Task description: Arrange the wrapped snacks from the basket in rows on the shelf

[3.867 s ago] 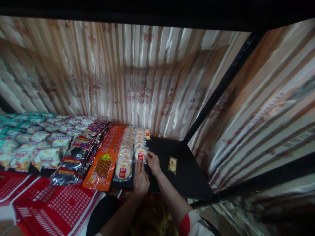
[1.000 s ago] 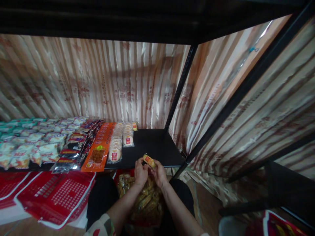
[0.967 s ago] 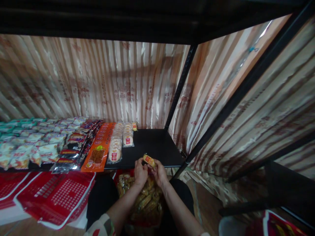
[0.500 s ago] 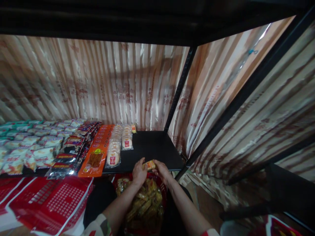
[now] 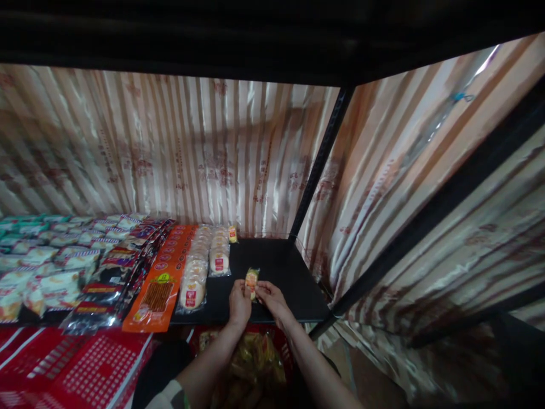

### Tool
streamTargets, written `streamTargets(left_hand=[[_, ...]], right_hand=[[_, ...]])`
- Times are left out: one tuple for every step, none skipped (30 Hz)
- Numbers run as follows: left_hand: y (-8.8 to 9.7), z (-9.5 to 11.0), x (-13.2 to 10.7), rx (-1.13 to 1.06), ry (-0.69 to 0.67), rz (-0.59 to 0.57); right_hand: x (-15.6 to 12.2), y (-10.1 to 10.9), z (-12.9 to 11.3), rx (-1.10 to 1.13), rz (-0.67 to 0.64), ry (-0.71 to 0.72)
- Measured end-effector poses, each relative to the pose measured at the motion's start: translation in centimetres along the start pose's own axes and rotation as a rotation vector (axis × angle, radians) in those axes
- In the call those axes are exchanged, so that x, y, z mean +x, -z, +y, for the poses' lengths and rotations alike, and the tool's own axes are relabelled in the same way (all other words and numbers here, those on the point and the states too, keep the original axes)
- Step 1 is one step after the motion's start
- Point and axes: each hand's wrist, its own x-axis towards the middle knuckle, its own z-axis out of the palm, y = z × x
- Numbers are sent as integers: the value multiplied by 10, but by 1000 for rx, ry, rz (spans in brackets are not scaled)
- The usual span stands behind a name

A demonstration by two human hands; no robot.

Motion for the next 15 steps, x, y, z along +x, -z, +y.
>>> streamTargets(left_hand=[[-1, 2, 4, -23, 12, 11], [-3, 3, 8, -37, 19, 21], [-4, 5, 12, -41, 23, 28], [-6, 6, 16, -39, 27, 33], [-8, 7, 20, -32, 32, 36], [-9, 7, 24, -21, 36, 39], [-11, 8, 29, -7, 40, 41], [-12, 9, 33, 11, 45, 40], [-13, 10, 37, 37, 50, 40], [-13, 12, 41, 73, 54, 40], [-14, 15, 45, 119, 62, 41], [-14, 17, 49, 169, 75, 46], [-14, 21, 53, 218, 86, 55], [-14, 24, 57, 260, 100, 63], [-14, 27, 61, 291, 111, 63]], right_hand=[[2, -1, 0, -13, 11, 26], [5, -2, 1, -22, 21, 56], [9, -3, 2, -30, 30, 89], [13, -4, 2, -39, 39, 120], [18, -5, 3, -55, 48, 144], [24, -5, 4, -78, 56, 158], [30, -6, 5, -106, 63, 165], [36, -6, 6, -138, 72, 169], [43, -6, 7, -172, 82, 171], [49, -7, 8, -211, 95, 171], [56, -7, 8, -255, 108, 172], [62, -8, 9, -300, 122, 173], [69, -9, 9, -342, 136, 176], [75, -9, 8, -377, 145, 177], [81, -10, 8, -405, 151, 177]])
